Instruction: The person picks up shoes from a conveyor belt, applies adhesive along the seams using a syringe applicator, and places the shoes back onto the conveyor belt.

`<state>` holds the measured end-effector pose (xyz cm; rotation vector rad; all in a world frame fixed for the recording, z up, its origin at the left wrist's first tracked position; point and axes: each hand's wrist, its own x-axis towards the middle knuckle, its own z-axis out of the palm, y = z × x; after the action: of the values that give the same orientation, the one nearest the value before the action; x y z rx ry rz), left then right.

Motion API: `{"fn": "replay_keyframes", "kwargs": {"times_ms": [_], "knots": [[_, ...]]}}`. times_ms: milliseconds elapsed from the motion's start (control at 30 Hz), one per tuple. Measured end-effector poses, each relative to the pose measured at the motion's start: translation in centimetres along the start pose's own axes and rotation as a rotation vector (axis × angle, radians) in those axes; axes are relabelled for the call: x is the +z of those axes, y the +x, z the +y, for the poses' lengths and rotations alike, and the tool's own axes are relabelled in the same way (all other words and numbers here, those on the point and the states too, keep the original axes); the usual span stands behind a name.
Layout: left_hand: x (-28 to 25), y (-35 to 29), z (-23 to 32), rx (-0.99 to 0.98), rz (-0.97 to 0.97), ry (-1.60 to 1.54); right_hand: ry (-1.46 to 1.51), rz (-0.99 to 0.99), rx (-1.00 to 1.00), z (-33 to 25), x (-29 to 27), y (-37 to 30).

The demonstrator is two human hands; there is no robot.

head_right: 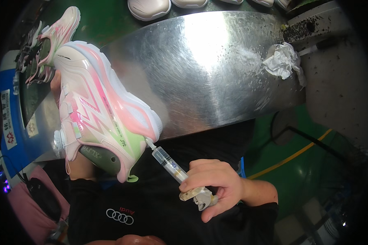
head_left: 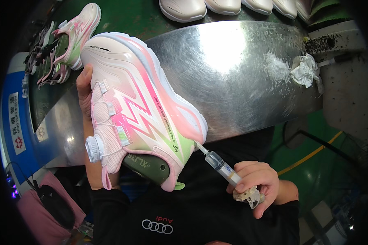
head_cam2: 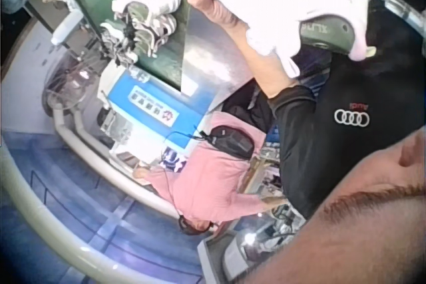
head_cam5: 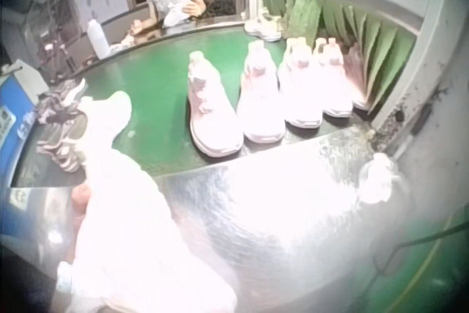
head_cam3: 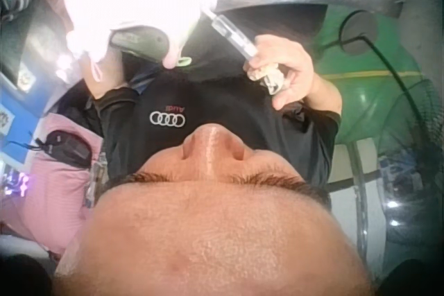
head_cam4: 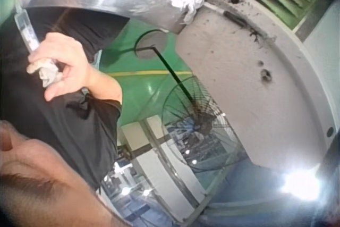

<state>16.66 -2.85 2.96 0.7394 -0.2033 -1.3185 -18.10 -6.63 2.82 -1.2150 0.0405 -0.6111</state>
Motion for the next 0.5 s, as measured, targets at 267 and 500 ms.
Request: {"fn": "replay_keyframes", "kwargs": {"times_ms": [267,500], "knots": [[-0.2,-0.2,0.4,-0.027,0.061,0.091,0.021,0.028,-0.027,1.1,-0.2,-0.6],[0.1,-4.2,1.3,-0.108,0.383,0.265,-0.038,0.005,-0.025,2.1,-0.7,-0.2]]}}
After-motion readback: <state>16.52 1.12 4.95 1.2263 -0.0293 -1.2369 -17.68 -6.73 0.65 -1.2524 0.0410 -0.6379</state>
